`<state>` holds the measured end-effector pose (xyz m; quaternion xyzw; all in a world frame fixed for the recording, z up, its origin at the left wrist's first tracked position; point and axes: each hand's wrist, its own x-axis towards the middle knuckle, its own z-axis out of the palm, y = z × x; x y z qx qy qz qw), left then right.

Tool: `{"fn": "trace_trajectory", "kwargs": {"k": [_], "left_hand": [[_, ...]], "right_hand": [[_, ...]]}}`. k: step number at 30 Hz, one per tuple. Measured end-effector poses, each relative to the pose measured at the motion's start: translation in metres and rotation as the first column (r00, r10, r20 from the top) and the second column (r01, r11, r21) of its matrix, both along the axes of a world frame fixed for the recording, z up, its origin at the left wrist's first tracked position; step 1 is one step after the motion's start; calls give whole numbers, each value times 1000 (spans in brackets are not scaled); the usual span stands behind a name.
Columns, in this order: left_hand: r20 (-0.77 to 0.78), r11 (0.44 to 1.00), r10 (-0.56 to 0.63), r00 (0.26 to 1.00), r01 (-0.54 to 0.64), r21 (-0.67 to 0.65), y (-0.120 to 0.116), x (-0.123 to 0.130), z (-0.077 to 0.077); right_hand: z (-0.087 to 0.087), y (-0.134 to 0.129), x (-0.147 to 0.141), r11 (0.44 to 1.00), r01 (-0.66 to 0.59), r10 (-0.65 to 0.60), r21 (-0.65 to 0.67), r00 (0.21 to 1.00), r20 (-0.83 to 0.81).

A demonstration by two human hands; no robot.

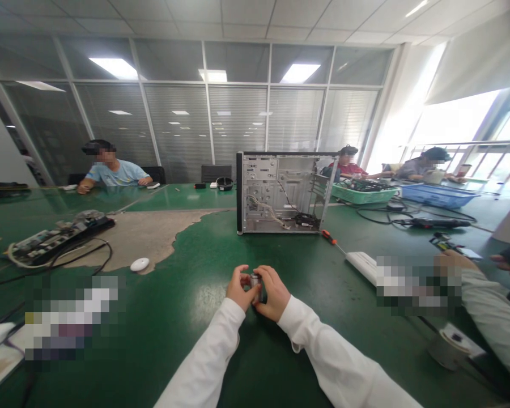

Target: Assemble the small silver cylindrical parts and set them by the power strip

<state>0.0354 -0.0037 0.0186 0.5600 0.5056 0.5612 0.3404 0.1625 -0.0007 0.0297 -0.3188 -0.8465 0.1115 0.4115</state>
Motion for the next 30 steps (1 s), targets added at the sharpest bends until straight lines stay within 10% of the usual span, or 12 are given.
{"fn": "trace_trajectory", "kwargs": {"k": [10, 20, 30], "left_hand": [[290, 981, -167, 942, 187, -43, 2, -4, 3], [-104, 996, -63, 993, 69, 54, 0, -10, 5], [-184, 965, -55, 981, 99, 243, 3, -11, 4]], "right_hand": [[18, -8, 6, 997, -76, 75, -24, 997, -15], [20, -9, 7, 995, -95, 94, -11, 992, -90], [12, -3, 5, 997, -69, 61, -34, 979, -194]]}}
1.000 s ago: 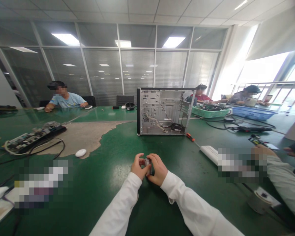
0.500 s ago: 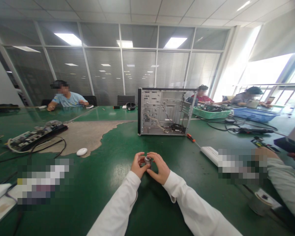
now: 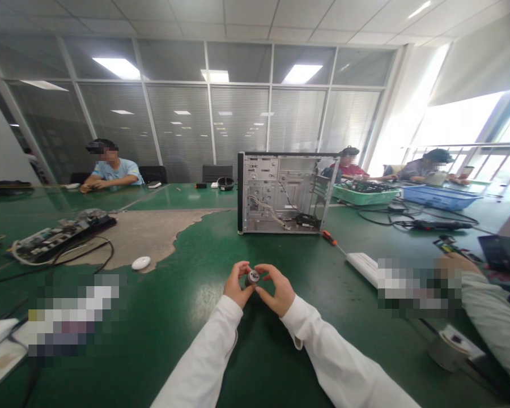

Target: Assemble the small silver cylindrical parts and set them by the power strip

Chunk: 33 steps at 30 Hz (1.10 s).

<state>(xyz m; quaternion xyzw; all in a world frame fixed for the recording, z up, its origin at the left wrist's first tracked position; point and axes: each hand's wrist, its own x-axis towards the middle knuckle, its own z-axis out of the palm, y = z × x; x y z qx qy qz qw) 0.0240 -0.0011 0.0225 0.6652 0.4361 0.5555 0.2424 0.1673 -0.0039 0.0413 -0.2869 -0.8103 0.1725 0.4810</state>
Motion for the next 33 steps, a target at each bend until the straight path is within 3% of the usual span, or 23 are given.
{"fn": "trace_trajectory", "kwargs": {"k": [9, 22, 33], "left_hand": [[79, 995, -83, 993, 87, -53, 4, 1, -6], [163, 995, -81, 983, 89, -45, 0, 4, -2], [-80, 998, -5, 997, 10, 67, 0, 0, -6]], "right_hand": [[-4, 5, 1, 1000, -31, 31, 6, 997, -68], [-1, 3, 0, 999, -35, 31, -24, 992, -123], [0, 3, -1, 1000, -2, 4, 27, 999, -51]]}}
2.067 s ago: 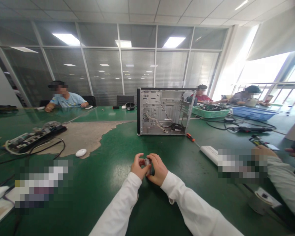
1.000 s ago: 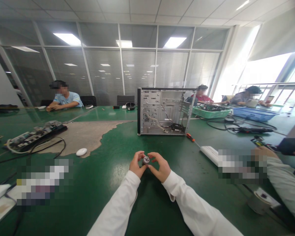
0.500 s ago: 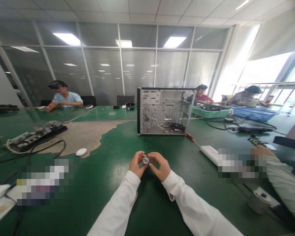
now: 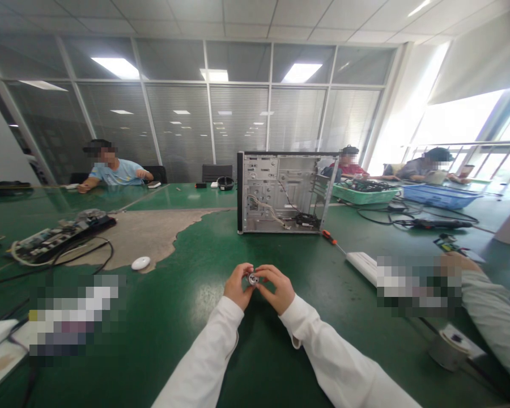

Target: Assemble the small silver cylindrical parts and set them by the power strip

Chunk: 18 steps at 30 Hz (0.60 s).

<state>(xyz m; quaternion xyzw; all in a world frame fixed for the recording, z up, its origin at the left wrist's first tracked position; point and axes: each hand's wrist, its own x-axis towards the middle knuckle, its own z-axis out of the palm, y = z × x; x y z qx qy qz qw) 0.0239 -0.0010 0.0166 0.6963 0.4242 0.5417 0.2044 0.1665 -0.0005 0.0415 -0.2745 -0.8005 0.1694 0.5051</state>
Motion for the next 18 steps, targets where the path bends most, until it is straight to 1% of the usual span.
{"fn": "trace_trajectory", "kwargs": {"k": [6, 11, 15, 18], "left_hand": [[-113, 997, 46, 993, -38, 68, -3, 3, 5], [-217, 991, 93, 972, -69, 118, -4, 3, 8], [-210, 990, 107, 972, -84, 115, -3, 1, 7], [-164, 988, 133, 978, -118, 95, -1, -1, 6]], "right_hand": [[-1, 3, 2, 1000, 18, -18, 0, 1000, 10], [-3, 4, 2, 1000, 29, -29, -6, 999, 38], [-1, 4, 3, 999, 33, -33, -7, 999, 9], [0, 4, 4, 997, 75, -75, -18, 997, -35]]}}
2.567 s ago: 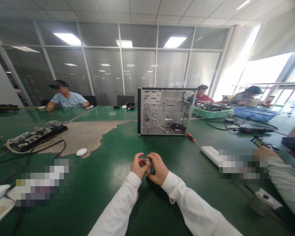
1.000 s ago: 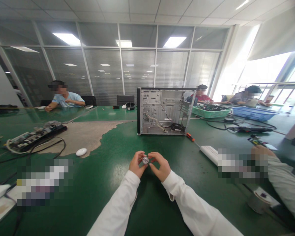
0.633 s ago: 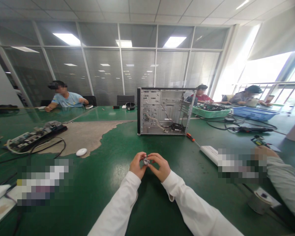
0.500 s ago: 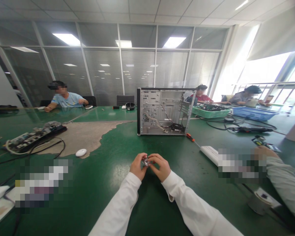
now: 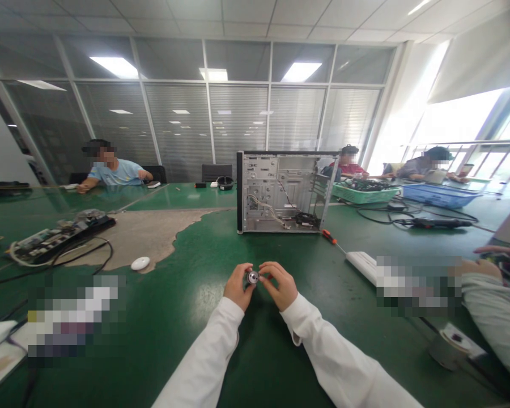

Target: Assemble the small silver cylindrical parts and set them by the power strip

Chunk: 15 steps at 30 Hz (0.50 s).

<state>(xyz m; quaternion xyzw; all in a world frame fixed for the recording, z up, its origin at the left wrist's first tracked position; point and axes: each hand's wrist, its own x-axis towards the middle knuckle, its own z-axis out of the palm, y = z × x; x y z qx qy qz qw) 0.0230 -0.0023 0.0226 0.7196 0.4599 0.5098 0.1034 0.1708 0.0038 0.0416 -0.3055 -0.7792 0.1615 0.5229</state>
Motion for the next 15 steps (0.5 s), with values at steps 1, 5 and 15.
{"fn": "trace_trajectory", "kwargs": {"k": [1, 5, 15], "left_hand": [[28, 1000, 21, 999, -21, -12, 1, -1, 0], [164, 990, 122, 979, -108, -90, 4, -6, 0], [345, 975, 148, 927, -77, -209, 12, -15, -7]], "right_hand": [[0, 1, 1, 1000, 17, -17, -5, 1000, -9], [-4, 7, 4, 997, 65, -66, -34, 998, 0], [-28, 23, 7, 975, 179, -140, -130, 954, 266]]}}
